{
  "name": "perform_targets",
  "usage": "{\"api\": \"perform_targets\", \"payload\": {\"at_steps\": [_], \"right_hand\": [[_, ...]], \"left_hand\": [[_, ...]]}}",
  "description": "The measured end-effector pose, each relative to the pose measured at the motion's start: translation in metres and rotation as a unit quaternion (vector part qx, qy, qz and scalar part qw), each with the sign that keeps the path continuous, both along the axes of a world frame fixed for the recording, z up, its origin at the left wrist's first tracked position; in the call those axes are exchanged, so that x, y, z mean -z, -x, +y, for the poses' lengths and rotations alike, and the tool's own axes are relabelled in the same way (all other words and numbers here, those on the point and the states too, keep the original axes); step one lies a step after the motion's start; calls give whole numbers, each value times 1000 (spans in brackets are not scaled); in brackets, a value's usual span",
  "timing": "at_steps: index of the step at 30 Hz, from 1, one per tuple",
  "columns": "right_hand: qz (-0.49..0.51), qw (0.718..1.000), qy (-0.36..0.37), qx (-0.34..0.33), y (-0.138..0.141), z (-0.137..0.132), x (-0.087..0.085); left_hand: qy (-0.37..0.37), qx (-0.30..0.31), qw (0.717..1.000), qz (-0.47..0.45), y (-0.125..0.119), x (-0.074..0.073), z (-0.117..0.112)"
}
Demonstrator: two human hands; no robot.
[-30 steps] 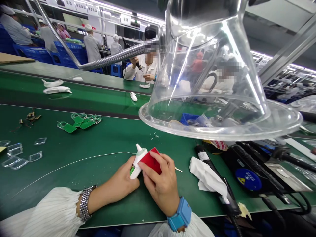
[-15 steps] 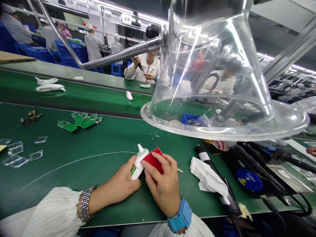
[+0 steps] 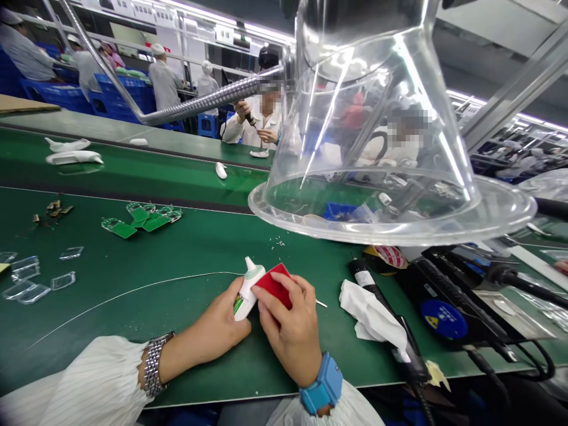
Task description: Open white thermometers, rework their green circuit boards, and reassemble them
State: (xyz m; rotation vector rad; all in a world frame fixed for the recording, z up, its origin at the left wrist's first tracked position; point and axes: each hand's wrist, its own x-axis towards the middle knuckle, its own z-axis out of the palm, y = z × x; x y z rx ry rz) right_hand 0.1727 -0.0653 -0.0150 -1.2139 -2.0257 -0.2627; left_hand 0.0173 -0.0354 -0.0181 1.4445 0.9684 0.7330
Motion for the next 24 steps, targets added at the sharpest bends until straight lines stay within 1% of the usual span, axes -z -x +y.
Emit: {"api": "perform_targets", "payload": {"at_steps": [2, 5, 8, 9, 11, 13, 15, 16, 18, 19, 20, 21, 22, 24], "right_hand": [[3, 1000, 0, 6, 0, 0, 0], [3, 1000, 13, -22, 0, 1, -1], [17, 1000, 5, 9, 1, 2, -2], [16, 1000, 6, 10, 1, 1, -2], [16, 1000, 18, -18, 0, 0, -2], [53, 996, 49, -48, -3, -3, -2], [166, 981, 86, -48, -8, -5, -2], [240, 964, 106, -44, -11, -6, -2], [375, 916, 140, -38, -18, -8, -3], [419, 893, 157, -38, -20, -9, -3], [443, 879, 174, -40, -22, -10, -3], [450, 872, 187, -40, -23, -11, -3], [444, 874, 196, -36, -24, -12, -3], [405, 892, 201, -14, -22, -15, -3]], "left_hand": [[1, -1, 1000, -5, 0, 0, 0], [10, 6, 1000, -17, 0, -1, 0], [10, 4, 1000, 3, 0, -3, 0], [10, 3, 1000, 3, 0, -3, 0], [9, 6, 1000, -11, 0, -3, 1], [15, 8, 1000, -14, 0, -4, 1], [42, 5, 999, -2, 1, -5, 1], [61, 3, 998, 2, 1, -6, 1], [93, 4, 996, -2, 3, -7, 0], [100, 7, 995, -11, 3, -7, 0], [101, 9, 995, -21, 4, -7, -1], [99, 9, 995, -29, 4, -7, -1], [97, 9, 995, -35, 4, -6, -1], [100, 9, 994, -45, 4, -5, -1]]}}
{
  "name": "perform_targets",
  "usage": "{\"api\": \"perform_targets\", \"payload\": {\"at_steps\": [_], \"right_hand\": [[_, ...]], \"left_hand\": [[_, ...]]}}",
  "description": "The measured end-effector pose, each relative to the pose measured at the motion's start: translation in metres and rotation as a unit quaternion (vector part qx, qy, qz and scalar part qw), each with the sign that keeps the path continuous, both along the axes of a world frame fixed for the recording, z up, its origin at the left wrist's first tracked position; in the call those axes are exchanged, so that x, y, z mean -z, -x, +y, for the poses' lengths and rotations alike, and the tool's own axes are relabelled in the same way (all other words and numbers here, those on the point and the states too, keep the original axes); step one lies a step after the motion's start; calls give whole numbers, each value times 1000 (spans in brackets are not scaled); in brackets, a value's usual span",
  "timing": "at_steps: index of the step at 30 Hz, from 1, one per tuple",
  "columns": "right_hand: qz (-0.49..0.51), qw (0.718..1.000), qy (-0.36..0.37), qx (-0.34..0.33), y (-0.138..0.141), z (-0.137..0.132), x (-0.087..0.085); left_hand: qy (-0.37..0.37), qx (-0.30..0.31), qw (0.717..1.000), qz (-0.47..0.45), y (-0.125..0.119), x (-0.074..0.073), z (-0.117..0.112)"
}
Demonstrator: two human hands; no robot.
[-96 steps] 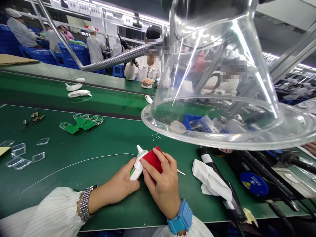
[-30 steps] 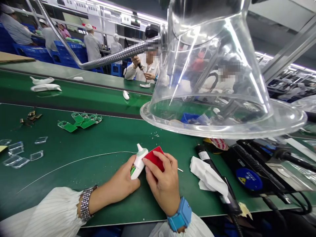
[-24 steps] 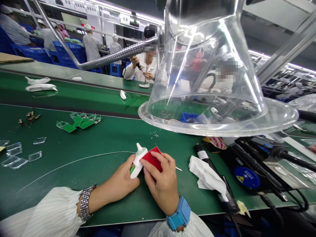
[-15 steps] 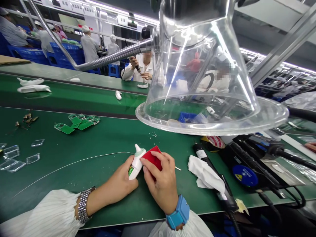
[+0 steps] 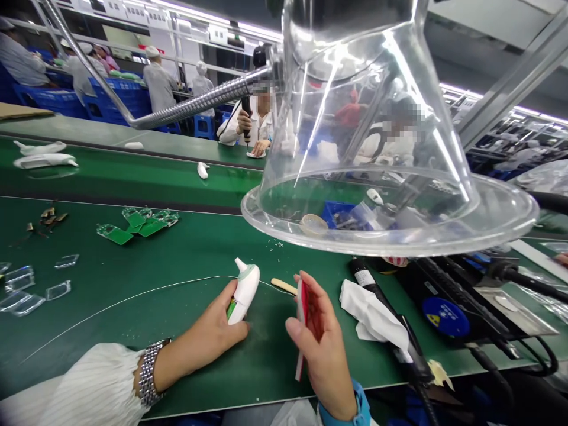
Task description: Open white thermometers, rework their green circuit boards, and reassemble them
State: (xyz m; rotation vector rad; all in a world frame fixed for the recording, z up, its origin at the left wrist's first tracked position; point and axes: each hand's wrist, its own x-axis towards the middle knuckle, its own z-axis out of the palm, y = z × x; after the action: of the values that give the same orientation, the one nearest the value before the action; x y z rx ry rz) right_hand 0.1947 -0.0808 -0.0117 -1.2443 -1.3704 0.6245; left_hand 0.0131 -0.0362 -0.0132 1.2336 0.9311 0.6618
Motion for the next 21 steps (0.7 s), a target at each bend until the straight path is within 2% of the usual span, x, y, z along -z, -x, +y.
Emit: {"api": "perform_targets", "payload": {"at_steps": [4, 9, 17, 19, 21], "right_hand": [[-148, 988, -8, 42, 9, -5, -2], [-285, 955, -68, 46, 20, 1, -5], [-336, 930, -140, 53, 29, 17, -10], [-326, 935, -130, 58, 30, 17, -10], [-295, 949, -89, 73, 28, 13, -11]], "left_hand": [[15, -3, 1000, -15, -1, -1, 0], [47, 5, 998, -43, 0, -7, 0], [75, 10, 994, -83, 1, -12, 0], [74, 8, 994, -80, 1, -12, 0], [79, 3, 994, -71, 1, -12, 0]]}}
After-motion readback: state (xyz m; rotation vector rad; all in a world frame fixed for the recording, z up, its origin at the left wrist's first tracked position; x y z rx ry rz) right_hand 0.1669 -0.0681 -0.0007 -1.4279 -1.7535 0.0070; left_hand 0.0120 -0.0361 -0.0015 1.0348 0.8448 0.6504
